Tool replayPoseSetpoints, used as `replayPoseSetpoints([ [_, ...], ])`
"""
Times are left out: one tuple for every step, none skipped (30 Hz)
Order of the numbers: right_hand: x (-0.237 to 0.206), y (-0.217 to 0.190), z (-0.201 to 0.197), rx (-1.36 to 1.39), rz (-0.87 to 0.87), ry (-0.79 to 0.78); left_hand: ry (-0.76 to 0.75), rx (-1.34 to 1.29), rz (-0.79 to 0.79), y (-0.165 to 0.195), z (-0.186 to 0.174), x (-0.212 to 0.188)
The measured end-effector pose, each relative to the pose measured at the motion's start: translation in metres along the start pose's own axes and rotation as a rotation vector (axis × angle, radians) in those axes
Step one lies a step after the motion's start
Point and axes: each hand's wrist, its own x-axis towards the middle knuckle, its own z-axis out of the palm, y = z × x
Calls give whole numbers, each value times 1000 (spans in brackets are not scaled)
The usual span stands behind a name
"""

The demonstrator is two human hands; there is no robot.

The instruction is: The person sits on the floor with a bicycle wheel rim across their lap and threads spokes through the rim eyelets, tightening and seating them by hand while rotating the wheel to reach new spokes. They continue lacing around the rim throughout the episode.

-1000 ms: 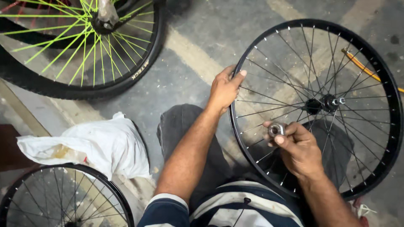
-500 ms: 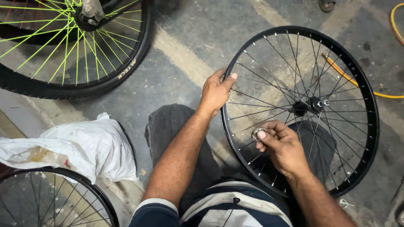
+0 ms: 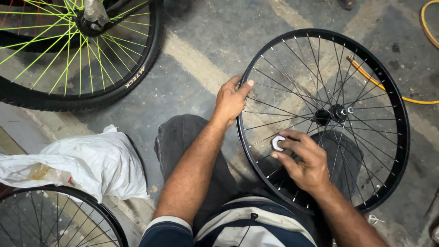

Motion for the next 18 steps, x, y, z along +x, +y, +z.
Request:
replayPoseSetpoints([
  [3, -2, -2, -22, -20, 6, 0, -7, -5, 2, 1, 0],
  [5, -4, -3, -42, -38, 13, -2, -12, -10, 3, 1, -1],
  [8, -6, -4, -63, -59, 19, -2, -10, -9, 4, 2, -1],
  [9, -7, -4, -66, -59, 15, -2, -8, -9, 5, 2, -1],
  [10, -7, -3, -69, -56, 12, -4, -5, -11, 5, 2, -2],
  [12, -7, -3, -71, -53, 9, -9, -6, -7, 6, 2, -1],
  [12, -7, -2, -72, -63, 11, -14, -7, -3, 6, 1, -1],
  [12, -7, -1, -74, -72, 13, -18, -8, 0, 5, 0, -1],
  [11, -7, 0, -75, -81, 14, -19, -13, -2, 5, 0, 0],
  [11, -6, 0, -87, -77, 10, -19, -19, -4, 4, -1, 0],
  [10, -6, 1, -100, -73, 7, -21, -25, -5, 3, -1, 0],
  [9, -5, 1, -113, -69, 3, -20, -27, -5, 2, -1, 0],
  [8, -5, 0, -116, -76, 2, -20, -29, -6, 1, -1, 0],
  [8, -4, -1, -120, -82, 1, -20, -32, -7, 1, 0, 0],
  [7, -4, -2, -124, -88, 0, -22, -39, -6, 0, 1, -1],
  [7, -4, -3, -131, -73, 5, -24, -45, -3, 0, 2, -1],
  [7, -4, -4, -139, -59, 10, -27, -52, 0, 1, 3, -1],
  [7, -4, -5, -145, -43, 16, -24, -43, -3, 1, 4, -1],
])
